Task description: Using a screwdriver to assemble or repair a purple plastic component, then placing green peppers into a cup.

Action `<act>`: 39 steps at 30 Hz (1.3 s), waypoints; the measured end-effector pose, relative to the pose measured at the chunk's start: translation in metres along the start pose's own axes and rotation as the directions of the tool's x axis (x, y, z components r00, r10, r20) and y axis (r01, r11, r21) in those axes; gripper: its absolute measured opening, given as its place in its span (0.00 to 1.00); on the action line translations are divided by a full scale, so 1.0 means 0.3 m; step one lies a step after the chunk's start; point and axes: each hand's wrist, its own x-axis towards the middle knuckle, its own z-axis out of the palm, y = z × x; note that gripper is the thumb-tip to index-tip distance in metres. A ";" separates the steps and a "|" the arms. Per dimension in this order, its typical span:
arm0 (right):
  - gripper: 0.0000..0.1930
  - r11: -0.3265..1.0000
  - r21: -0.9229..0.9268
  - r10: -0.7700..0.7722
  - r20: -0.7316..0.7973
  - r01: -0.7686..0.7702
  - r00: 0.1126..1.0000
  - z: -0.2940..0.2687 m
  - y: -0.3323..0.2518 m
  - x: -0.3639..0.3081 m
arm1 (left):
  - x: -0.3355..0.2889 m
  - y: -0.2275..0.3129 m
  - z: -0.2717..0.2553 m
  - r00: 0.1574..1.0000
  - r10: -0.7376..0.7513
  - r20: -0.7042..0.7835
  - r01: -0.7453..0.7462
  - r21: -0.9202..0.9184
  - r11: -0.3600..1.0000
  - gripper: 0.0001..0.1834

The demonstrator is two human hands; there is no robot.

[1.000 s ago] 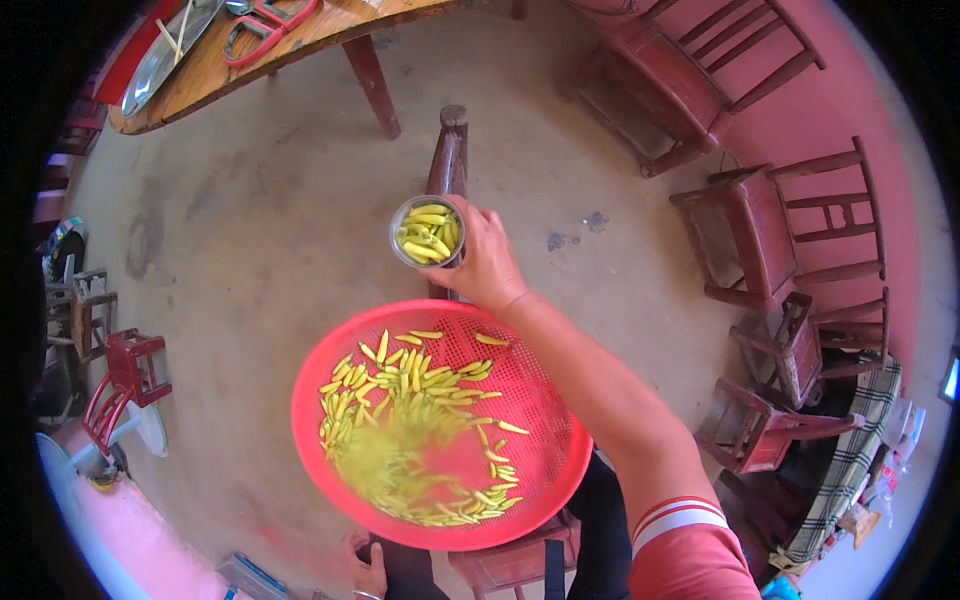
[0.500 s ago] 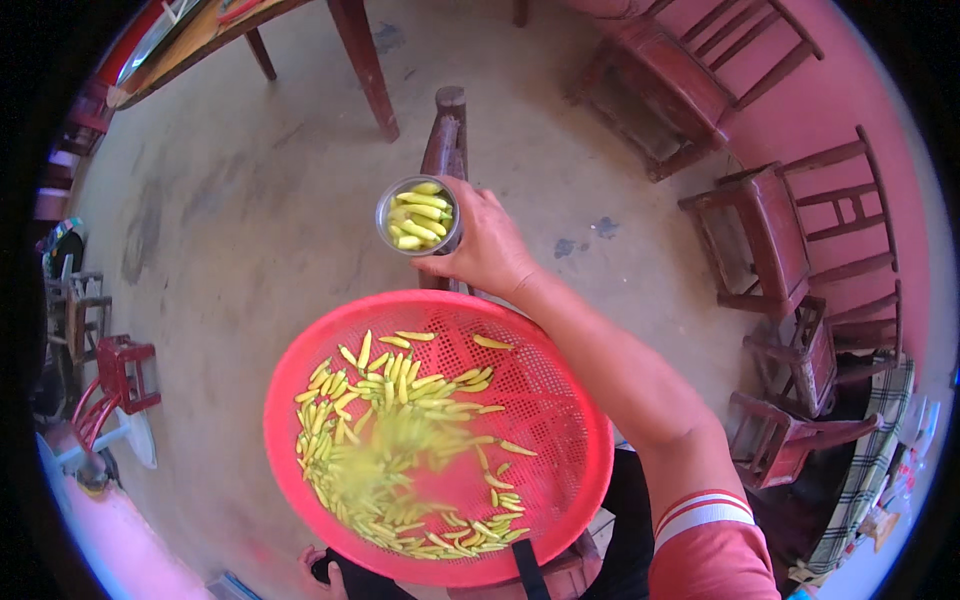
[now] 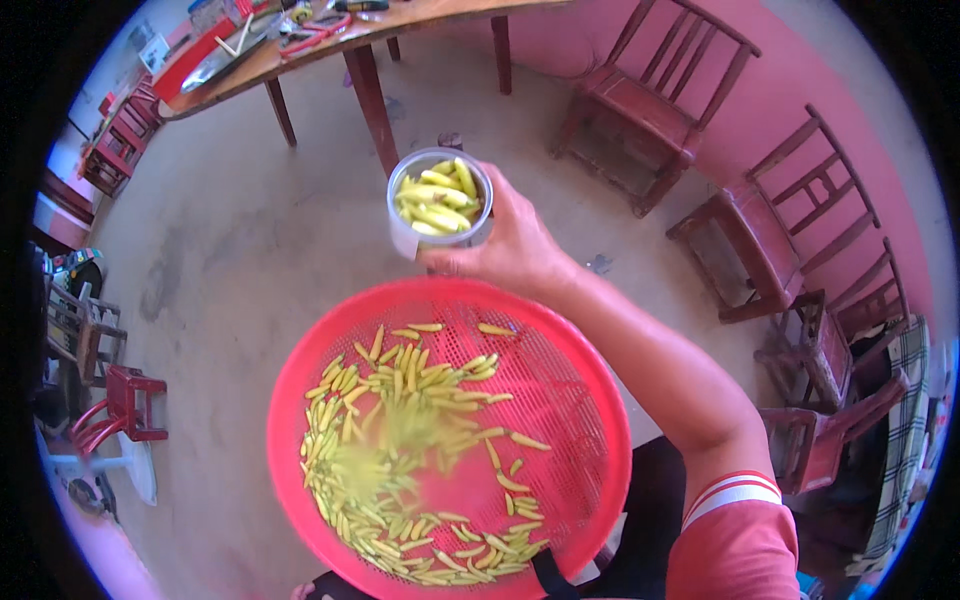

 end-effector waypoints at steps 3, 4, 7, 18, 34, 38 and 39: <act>0.44 0.999 -0.010 -0.051 0.112 0.052 0.992 -0.045 -0.188 -0.220 | -0.048 0.010 0.031 0.977 0.105 -0.183 -0.133 -0.149 0.980 0.22; 0.44 0.994 -0.087 -0.053 0.167 0.068 0.985 -0.070 -0.252 -0.305 | -0.062 0.003 0.047 0.966 0.126 -0.225 -0.172 -0.199 0.965 0.23; 0.43 0.985 -0.140 -0.065 0.252 0.103 0.966 -0.096 -0.431 -0.556 | -0.135 0.179 0.105 0.920 0.364 -0.141 -0.387 -0.465 0.797 0.27; 0.47 0.991 -0.042 0.131 0.169 -0.125 0.977 -0.234 -0.555 -1.303 | -0.435 0.530 0.329 0.580 0.589 0.563 0.034 -0.739 0.673 0.49; 0.47 0.116 -0.081 0.931 -0.340 -0.990 0.137 -0.293 0.478 -2.268 | -0.523 0.643 0.418 0.751 0.451 0.483 -0.215 -0.467 0.858 0.50; 0.39 0.069 0.220 0.940 -0.342 -0.973 -0.011 -0.282 0.615 -2.242 | -0.511 0.624 0.430 0.828 0.158 0.538 0.106 -0.427 0.898 0.49; 0.36 0.077 0.279 0.899 -0.434 -0.957 -0.054 -0.287 0.693 -2.325 | -0.532 0.643 0.454 0.802 0.113 0.587 0.246 -0.496 0.833 0.47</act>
